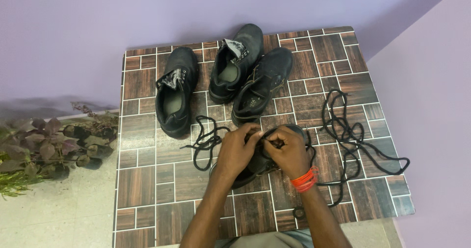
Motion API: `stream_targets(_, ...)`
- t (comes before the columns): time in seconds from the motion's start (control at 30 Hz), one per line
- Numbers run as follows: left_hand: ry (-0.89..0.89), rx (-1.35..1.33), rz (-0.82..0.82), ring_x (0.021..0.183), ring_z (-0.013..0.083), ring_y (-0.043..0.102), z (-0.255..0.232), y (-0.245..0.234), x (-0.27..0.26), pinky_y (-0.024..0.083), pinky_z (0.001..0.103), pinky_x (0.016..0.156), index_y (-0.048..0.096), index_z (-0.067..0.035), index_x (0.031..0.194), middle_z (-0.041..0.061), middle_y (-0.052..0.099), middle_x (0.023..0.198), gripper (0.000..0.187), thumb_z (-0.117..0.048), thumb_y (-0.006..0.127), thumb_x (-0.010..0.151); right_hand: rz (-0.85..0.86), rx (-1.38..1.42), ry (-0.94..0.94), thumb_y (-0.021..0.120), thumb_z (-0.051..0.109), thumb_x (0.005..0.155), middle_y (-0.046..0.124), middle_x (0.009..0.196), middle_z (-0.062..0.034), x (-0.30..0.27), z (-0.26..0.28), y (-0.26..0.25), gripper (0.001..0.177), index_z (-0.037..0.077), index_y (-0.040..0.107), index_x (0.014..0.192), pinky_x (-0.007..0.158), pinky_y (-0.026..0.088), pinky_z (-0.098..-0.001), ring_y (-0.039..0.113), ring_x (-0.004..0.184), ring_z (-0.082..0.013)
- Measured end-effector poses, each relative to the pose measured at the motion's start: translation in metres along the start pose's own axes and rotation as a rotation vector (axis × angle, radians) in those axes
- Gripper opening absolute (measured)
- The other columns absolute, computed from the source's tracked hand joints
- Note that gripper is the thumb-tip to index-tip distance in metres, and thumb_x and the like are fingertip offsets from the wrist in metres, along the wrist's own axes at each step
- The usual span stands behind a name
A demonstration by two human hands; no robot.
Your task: The person laces a black shoe on a tiled table, threading the laces through the eyelets and tying a knot. The person then places the laced shoe with other shoes on the table.
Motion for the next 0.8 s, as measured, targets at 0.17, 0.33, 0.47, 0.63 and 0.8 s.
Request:
stream_targets(0.17,-0.043,-0.082,0.055,0.08,0.0233,0.075,0.005,0.001,0.0,0.055,0.036,0.072,0.076,-0.006,0.107,0.013,0.078,0.088,0.028,-0.029,0.061,0.101,-0.032,0.022,-0.05,0.084,0.0,0.074,0.067,0.081,-0.004,0.0,-0.005,-0.002,0.018,-0.001,0.066,0.076,0.058,0.049,-0.0234,0.062,0.066,-0.0072)
stream_targets(0.33,-0.078,-0.104,0.08,0.071,0.0194,0.072,0.006,0.002,-0.001,0.053,0.034,0.065,0.077,-0.008,0.107,0.01,0.078,0.084,0.027,-0.028,0.06,0.099,0.027,0.103,-0.097,0.087,0.001,0.07,0.072,0.101,-0.0053,0.005,-0.011,-0.004,0.021,0.0,0.068,0.078,0.061,0.051,-0.0204,0.06,0.07,-0.0046)
stream_targets(0.47,-0.068,-0.09,0.05,0.068,0.0166,0.071,0.002,-0.001,0.0,0.053,0.032,0.061,0.077,-0.009,0.106,0.01,0.078,0.085,0.023,-0.026,0.064,0.098,0.156,0.206,0.017,0.083,0.004,0.079,0.077,0.102,-0.0052,0.01,-0.022,-0.003,0.014,0.002,0.074,0.089,0.058,0.049,-0.0198,0.059,0.067,-0.0032)
stream_targets(0.63,-0.086,-0.044,0.045,0.061,0.0174,0.071,0.001,-0.002,0.0,0.052,0.031,0.055,0.076,-0.009,0.108,0.009,0.079,0.091,0.021,-0.024,0.067,0.095,0.245,0.312,0.162,0.078,0.01,0.088,0.079,0.084,-0.001,0.023,-0.028,-0.002,0.008,0.005,0.078,0.094,0.064,0.058,-0.0184,0.071,0.07,-0.0009)
stream_targets(0.8,-0.023,-0.1,0.002,0.068,0.0182,0.075,-0.001,-0.005,-0.001,0.056,0.032,0.059,0.072,-0.008,0.115,0.009,0.08,0.096,0.025,-0.02,0.068,0.094,0.332,0.014,0.236,0.086,0.012,0.081,0.071,0.066,-0.0047,0.036,-0.035,0.004,0.012,0.002,0.078,0.083,0.052,0.043,-0.0243,0.057,0.056,-0.0069)
Point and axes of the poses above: each hand's wrist, its own x-axis towards the middle knuckle, its own y-axis out of the palm, z = x × y, the point moved 5 cm from there along x, towards the middle knuckle
